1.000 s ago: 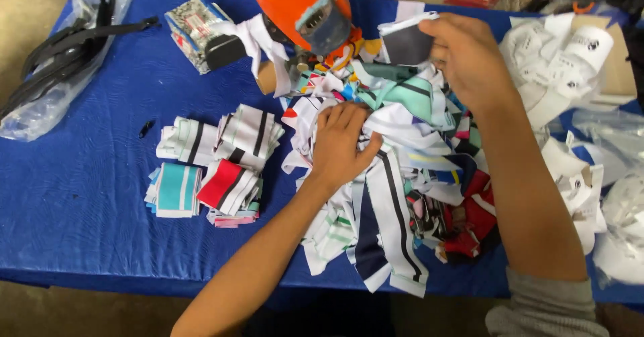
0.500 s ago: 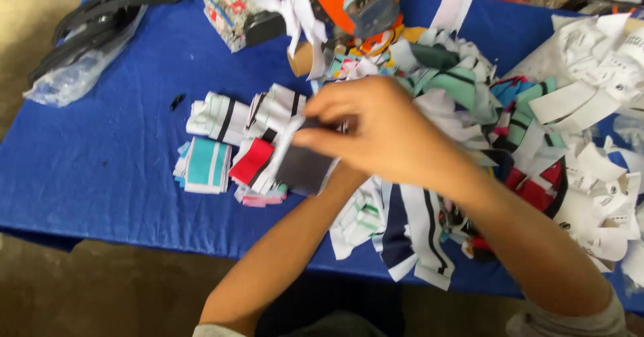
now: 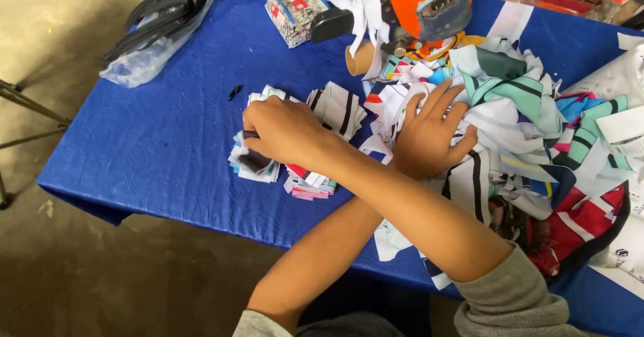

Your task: Sorting through a pile of fabric scraps and organizing them into neat stacks based on pattern and type.

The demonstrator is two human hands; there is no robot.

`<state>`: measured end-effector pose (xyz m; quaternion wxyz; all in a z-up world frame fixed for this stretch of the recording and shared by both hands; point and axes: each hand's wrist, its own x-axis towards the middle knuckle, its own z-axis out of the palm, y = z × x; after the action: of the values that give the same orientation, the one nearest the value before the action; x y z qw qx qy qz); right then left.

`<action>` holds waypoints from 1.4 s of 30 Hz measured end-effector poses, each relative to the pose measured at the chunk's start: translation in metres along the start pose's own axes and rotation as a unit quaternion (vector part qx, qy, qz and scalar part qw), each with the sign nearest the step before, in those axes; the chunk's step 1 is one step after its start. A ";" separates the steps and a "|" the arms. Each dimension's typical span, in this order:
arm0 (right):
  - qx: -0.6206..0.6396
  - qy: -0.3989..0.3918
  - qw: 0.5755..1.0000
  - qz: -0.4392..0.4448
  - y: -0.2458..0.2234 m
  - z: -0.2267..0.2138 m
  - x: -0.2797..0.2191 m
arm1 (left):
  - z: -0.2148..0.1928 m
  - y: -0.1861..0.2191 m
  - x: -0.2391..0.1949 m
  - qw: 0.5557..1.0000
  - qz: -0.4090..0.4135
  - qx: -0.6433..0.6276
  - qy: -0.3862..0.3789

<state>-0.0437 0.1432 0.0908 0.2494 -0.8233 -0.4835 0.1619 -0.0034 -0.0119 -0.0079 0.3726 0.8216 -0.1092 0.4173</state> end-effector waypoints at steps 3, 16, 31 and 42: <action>-0.088 0.007 0.995 0.040 0.020 0.017 0.012 | -0.006 0.003 0.000 1.000 -0.014 -0.007 -0.027; -0.093 0.283 0.952 -0.070 0.027 -0.088 -0.162 | 0.047 -0.053 -0.021 0.991 -0.016 -0.046 0.121; 0.050 0.482 0.862 0.149 0.274 -0.090 -0.263 | -0.003 -0.003 0.050 0.980 -0.133 -0.146 -0.014; 0.222 0.630 0.720 0.188 0.272 -0.096 -0.273 | -0.010 0.000 0.046 0.988 -0.005 0.010 -0.155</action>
<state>0.0690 -0.2312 0.0226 0.6363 -0.7304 -0.0007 -0.2482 0.0192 0.0011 0.0311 0.3453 0.8804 -0.1578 0.2843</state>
